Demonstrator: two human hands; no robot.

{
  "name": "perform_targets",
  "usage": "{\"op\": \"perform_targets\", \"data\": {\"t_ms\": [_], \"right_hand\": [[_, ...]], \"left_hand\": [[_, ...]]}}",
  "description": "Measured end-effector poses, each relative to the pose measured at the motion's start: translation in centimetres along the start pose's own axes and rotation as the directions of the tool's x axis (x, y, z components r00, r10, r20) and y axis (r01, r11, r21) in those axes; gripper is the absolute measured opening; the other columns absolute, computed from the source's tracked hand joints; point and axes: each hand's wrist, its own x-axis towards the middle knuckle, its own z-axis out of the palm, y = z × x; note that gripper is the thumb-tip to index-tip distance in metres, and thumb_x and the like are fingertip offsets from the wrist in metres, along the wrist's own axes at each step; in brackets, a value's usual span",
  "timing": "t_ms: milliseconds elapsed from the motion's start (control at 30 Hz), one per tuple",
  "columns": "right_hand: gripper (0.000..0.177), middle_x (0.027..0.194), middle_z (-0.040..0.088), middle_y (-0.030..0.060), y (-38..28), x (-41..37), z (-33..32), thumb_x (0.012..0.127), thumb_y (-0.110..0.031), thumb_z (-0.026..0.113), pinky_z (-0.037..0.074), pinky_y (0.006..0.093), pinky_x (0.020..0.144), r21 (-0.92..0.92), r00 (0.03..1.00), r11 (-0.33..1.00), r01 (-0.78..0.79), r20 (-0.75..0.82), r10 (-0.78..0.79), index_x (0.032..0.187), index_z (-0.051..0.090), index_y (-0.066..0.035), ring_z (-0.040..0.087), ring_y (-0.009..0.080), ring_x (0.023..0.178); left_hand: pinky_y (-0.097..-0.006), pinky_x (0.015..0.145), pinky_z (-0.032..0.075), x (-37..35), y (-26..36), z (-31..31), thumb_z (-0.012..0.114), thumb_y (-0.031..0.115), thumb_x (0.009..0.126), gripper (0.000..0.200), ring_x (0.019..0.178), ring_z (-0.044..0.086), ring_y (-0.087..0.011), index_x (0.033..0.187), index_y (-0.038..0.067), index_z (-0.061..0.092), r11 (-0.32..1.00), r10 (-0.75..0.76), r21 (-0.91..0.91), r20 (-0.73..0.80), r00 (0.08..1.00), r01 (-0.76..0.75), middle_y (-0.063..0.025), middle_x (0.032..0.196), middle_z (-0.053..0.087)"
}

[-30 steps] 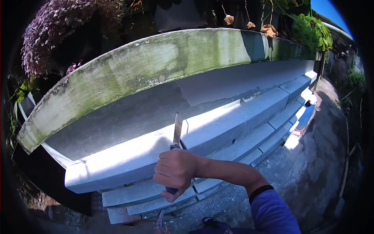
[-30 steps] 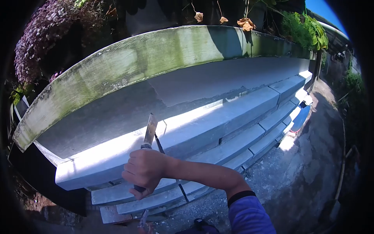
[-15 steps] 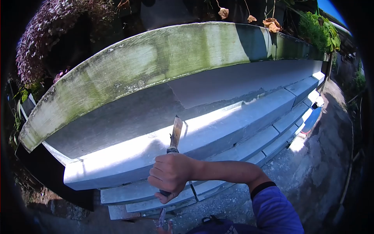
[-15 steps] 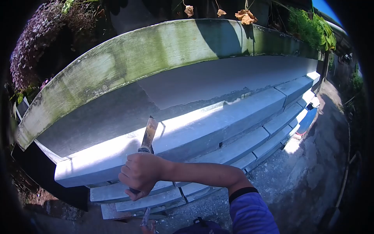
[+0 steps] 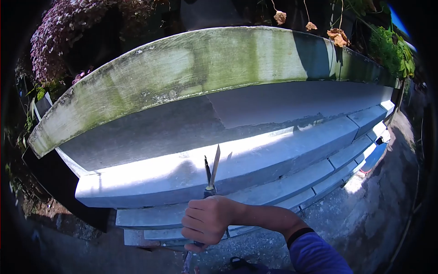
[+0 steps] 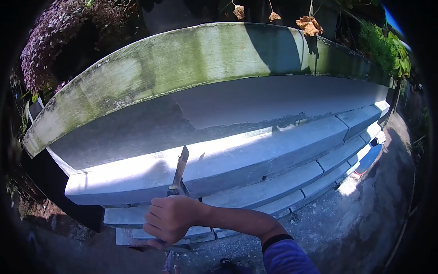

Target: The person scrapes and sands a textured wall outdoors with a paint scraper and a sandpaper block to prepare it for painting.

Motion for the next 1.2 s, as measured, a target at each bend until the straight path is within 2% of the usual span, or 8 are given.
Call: {"op": "perform_targets", "data": {"t_ms": [233, 333, 433, 533, 900, 1033, 1167, 1200], "right_hand": [[0.023, 0.072, 0.061, 0.0086, -12.4, -4.5, 2.4, 0.089, -0.006, 0.061, 0.051, 0.0321, 0.059, 0.114, 0.951, 0.966, 0.23, -0.239, -0.198, 0.067, 0.054, -0.003, 0.062, 0.0208, 0.064], [0.032, 0.072, 0.063, 0.0107, -16.9, -5.8, 1.4, 0.086, -0.017, 0.071, 0.051, 0.0333, 0.056, 0.309, 0.934, 0.941, -0.138, -0.277, 0.228, 0.066, 0.051, -0.004, 0.063, 0.021, 0.06], [0.024, 0.072, 0.067, 0.0105, -22.0, -8.0, 3.0, 0.084, -0.011, 0.073, 0.052, 0.0322, 0.055, 0.537, 0.592, 0.602, -0.591, -0.218, 0.776, 0.067, 0.057, -0.004, 0.067, 0.0223, 0.06], [0.02, 0.058, 0.058, 0.0036, -26.9, -9.2, 2.8, 0.08, -0.009, 0.077, 0.046, 0.0324, 0.046, 0.347, 0.274, 0.285, -0.893, -0.08, 0.958, 0.069, 0.06, -0.006, 0.057, 0.0217, 0.046], [0.016, 0.086, 0.054, 0.0006, -33.9, -9.7, -0.7, 0.091, -0.013, 0.065, 0.041, 0.0259, 0.066, 0.276, -0.361, -0.475, -0.835, 0.375, 0.854, 0.101, 0.055, -0.004, 0.049, 0.0077, 0.076], [0.018, 0.091, 0.055, 0.003, -35.8, -11.7, -1.9, 0.091, -0.01, 0.064, 0.046, 0.0308, 0.074, 0.184, -0.313, -0.354, -0.917, 0.218, 0.924, 0.106, 0.056, -0.004, 0.052, 0.0138, 0.082], [0.025, 0.094, 0.061, 0.0061, -32.5, -9.4, -4.8, 0.091, -0.01, 0.07, 0.048, 0.0327, 0.073, -0.054, 0.056, 0.066, -0.996, 0.176, 0.983, 0.109, 0.056, -0.001, 0.061, 0.0189, 0.088], [0.026, 0.09, 0.061, 0.0055, -31.8, -9.7, -5.0, 0.092, -0.011, 0.07, 0.049, 0.0319, 0.072, 0.114, -0.063, -0.09, -0.989, 0.222, 0.973, 0.111, 0.056, -0.002, 0.062, 0.018, 0.085]], "left_hand": [[-0.0459, 0.101, 0.043, -0.6, 0.1, 1.6, 0.065, 0.027, 0.095, 0.047, 0.117, 0.055, -0.0314, 0.133, 0.0, 0.057, 0.96, -0.032, -0.277, 0.046, 0.998, 0.043, -0.0215, 0.126, 0.059], [-0.0448, 0.098, 0.044, -1.2, 0.2, 1.5, 0.065, 0.029, 0.095, 0.048, 0.113, 0.056, -0.03, 0.132, 0.0, 0.058, 0.922, -0.034, -0.382, 0.064, 0.997, 0.056, -0.0201, 0.122, 0.06], [-0.0437, 0.095, 0.045, -2.1, 0.4, 0.4, 0.066, 0.03, 0.094, 0.049, 0.11, 0.057, -0.0286, 0.132, 0.0, 0.058, 0.862, -0.029, -0.502, 0.094, 0.995, 0.073, -0.0187, 0.119, 0.061], [-0.0427, 0.093, 0.046, -3.2, 1.5, -1.3, 0.066, 0.031, 0.094, 0.049, 0.106, 0.058, -0.0271, 0.131, 0.0, 0.058, 0.764, -0.03, -0.636, 0.133, 0.991, 0.108, -0.0173, 0.116, 0.062], [-0.0387, 0.082, 0.05, -12.0, 11.0, -9.6, 0.068, 0.036, 0.094, 0.053, 0.093, 0.062, -0.0219, 0.129, -0.001, 0.059, 0.177, 0.214, -0.89, 0.452, 0.866, 0.42, -0.0121, 0.103, 0.066], [-0.0312, 0.061, 0.046, -11.1, 12.7, -13.7, 0.072, 0.042, 0.091, 0.055, 0.069, 0.054, -0.011, 0.125, 0.0, 0.062, 0.108, 0.14, -0.929, 0.367, 0.92, 0.354, -0.0009, 0.081, 0.062], [-0.0382, 0.082, 0.048, -10.3, 10.6, -14.5, 0.067, 0.029, 0.094, 0.043, 0.09, 0.058, -0.0217, 0.124, -0.002, 0.061, 0.217, 0.055, -0.894, 0.412, 0.91, 0.392, -0.0106, 0.099, 0.065], [-0.0396, 0.088, 0.047, -11.4, 9.2, -10.2, 0.065, 0.026, 0.095, 0.041, 0.097, 0.058, -0.0243, 0.124, -0.003, 0.061, 0.259, -0.001, -0.92, 0.304, 0.953, 0.294, -0.0133, 0.104, 0.065]]}}
